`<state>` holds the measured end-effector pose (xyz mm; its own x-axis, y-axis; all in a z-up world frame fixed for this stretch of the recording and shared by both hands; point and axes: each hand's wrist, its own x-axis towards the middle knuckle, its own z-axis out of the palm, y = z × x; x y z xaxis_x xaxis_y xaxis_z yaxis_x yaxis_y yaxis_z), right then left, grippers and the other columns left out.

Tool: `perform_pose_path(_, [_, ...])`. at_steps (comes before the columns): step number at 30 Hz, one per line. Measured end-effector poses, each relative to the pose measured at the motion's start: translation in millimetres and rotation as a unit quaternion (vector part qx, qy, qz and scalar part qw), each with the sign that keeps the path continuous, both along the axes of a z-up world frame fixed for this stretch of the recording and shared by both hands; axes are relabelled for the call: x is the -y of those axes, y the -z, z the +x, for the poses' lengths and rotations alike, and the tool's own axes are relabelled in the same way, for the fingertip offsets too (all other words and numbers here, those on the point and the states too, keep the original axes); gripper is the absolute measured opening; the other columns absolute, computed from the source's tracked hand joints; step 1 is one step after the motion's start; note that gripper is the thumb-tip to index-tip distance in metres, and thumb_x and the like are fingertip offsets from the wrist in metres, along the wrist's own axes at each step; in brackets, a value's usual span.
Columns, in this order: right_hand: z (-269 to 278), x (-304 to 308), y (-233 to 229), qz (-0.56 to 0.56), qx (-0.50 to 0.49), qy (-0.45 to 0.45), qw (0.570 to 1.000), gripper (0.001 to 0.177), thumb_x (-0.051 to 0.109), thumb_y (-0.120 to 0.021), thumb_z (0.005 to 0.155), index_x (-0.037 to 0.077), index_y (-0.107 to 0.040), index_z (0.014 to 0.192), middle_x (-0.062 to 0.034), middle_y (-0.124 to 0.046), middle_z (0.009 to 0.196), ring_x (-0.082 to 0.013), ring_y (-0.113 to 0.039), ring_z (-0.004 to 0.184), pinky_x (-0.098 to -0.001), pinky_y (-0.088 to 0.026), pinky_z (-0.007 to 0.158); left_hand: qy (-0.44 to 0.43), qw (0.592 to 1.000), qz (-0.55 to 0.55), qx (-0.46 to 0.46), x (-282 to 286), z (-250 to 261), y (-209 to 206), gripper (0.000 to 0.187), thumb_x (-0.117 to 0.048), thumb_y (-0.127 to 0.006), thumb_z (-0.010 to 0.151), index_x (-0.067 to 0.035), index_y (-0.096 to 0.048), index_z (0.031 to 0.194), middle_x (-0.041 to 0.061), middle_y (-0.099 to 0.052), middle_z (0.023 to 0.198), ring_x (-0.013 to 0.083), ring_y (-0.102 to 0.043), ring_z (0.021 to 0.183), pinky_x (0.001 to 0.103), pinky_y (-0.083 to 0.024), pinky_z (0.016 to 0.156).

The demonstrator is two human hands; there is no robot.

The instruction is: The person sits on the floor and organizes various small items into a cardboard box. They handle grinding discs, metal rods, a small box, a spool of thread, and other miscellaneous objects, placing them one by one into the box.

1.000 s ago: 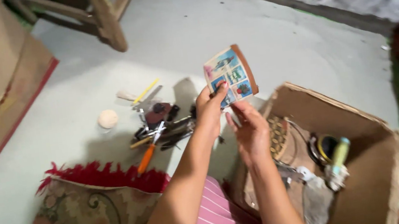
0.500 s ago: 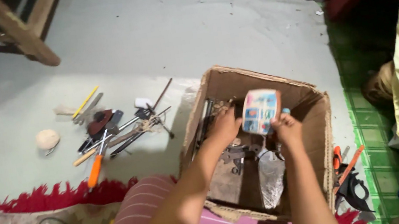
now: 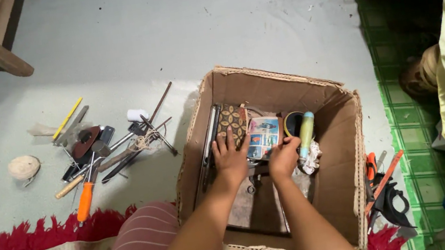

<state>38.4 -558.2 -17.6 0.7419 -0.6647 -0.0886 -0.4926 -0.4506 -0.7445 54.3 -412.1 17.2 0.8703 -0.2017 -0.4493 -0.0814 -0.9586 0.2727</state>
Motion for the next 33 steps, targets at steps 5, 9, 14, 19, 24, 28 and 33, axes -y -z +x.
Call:
perform_pose_path(5, [-12.7, -10.6, -37.1, -0.245, -0.055, -0.146, 0.957, 0.028, 0.012, -0.067, 0.091, 0.018, -0.063, 0.118, -0.0067, -0.058, 0.128, -0.0304, -0.058, 0.118, -0.0449, -0.053, 0.089, 0.027, 0.999, 0.016, -0.015, -5.9, -2.1, -5.7, 0.086, -0.024, -0.066, 0.089, -0.039, -0.024, 0.162, 0.021, 0.008, 0.171, 0.0484, 0.005, 0.156, 0.054, 0.001, 0.125])
perform_pose_path(9, [-17.4, -16.9, -30.7, -0.324, -0.017, -0.278, 0.904, 0.047, 0.004, -0.057, 0.086, 0.024, -0.068, 0.127, -0.0068, -0.057, 0.132, -0.0286, -0.055, 0.121, -0.0459, -0.05, 0.093, 0.041, 0.999, 0.011, -0.021, -10.5, -1.0, -1.6, 0.086, -0.031, -0.068, 0.088, -0.035, -0.025, 0.162, 0.021, 0.006, 0.171, 0.0466, 0.005, 0.157, 0.051, 0.001, 0.126])
perform_pose_path(14, [-8.8, -21.0, -11.9, -0.353, -0.029, -0.318, 0.879, 0.044, 0.005, -0.057, 0.086, 0.02, -0.069, 0.125, -0.0091, -0.06, 0.131, -0.0339, -0.056, 0.12, -0.046, -0.051, 0.093, 0.066, 0.997, 0.031, -0.037, -14.9, 4.5, 9.3, 0.088, -0.032, -0.068, 0.087, -0.035, -0.023, 0.162, 0.02, 0.007, 0.171, 0.0456, 0.007, 0.157, 0.051, 0.001, 0.125])
perform_pose_path(19, [21.6, -27.6, -63.1, -0.298, -0.017, -0.277, 0.913, 0.029, 0.007, -0.067, 0.085, 0.01, -0.07, 0.114, -0.0183, -0.063, 0.115, -0.039, -0.064, 0.102, -0.0513, -0.053, 0.086, 0.053, 0.989, -0.046, 0.129, -19.1, 7.6, -19.8, 0.076, -0.025, -0.065, 0.092, -0.015, -0.035, 0.161, 0.026, -0.03, 0.167, 0.048, -0.029, 0.153, 0.053, -0.03, 0.119])
perform_pose_path(24, [47.5, -114.5, -152.1, -0.077, 0.273, -0.224, 0.932, 0.024, -0.004, -0.062, 0.089, 0.003, -0.074, 0.108, -0.0171, -0.059, 0.099, -0.0307, -0.059, 0.084, -0.0407, -0.05, 0.076, -0.156, 0.852, -0.42, 0.271, -55.1, 5.3, -99.5, 0.055, -0.003, -0.05, 0.097, -0.008, -0.043, 0.151, 0.026, -0.061, 0.132, 0.0445, -0.062, 0.112, 0.05, -0.051, 0.092])
perform_pose_path(28, [60.7, -205.2, -194.5, 0.002, 0.313, -0.285, 0.906, 0.019, -0.001, -0.064, 0.088, 0.005, -0.075, 0.102, -0.0127, -0.063, 0.102, -0.0237, -0.066, 0.08, -0.0349, -0.054, 0.074, -0.235, 0.785, -0.448, 0.356, -136.4, 9.3, -143.9, 0.038, -0.004, -0.053, 0.098, -0.006, -0.057, 0.136, 0.021, -0.069, 0.122, 0.0399, -0.068, 0.109, 0.046, -0.055, 0.089])
perform_pose_path(33, [75.5, -308.5, -161.2, 0.062, 0.238, -0.316, 0.916, 0.013, 0.004, -0.069, 0.087, 0.006, -0.074, 0.099, -0.0102, -0.07, 0.098, -0.0206, -0.068, 0.07, -0.0327, -0.054, 0.065, -0.256, 0.814, -0.347, 0.389, -240.6, 7.3, -128.9, 0.037, -0.001, -0.058, 0.09, -0.004, -0.061, 0.127, 0.021, -0.069, 0.117, 0.0409, -0.067, 0.106, 0.047, -0.055, 0.088])
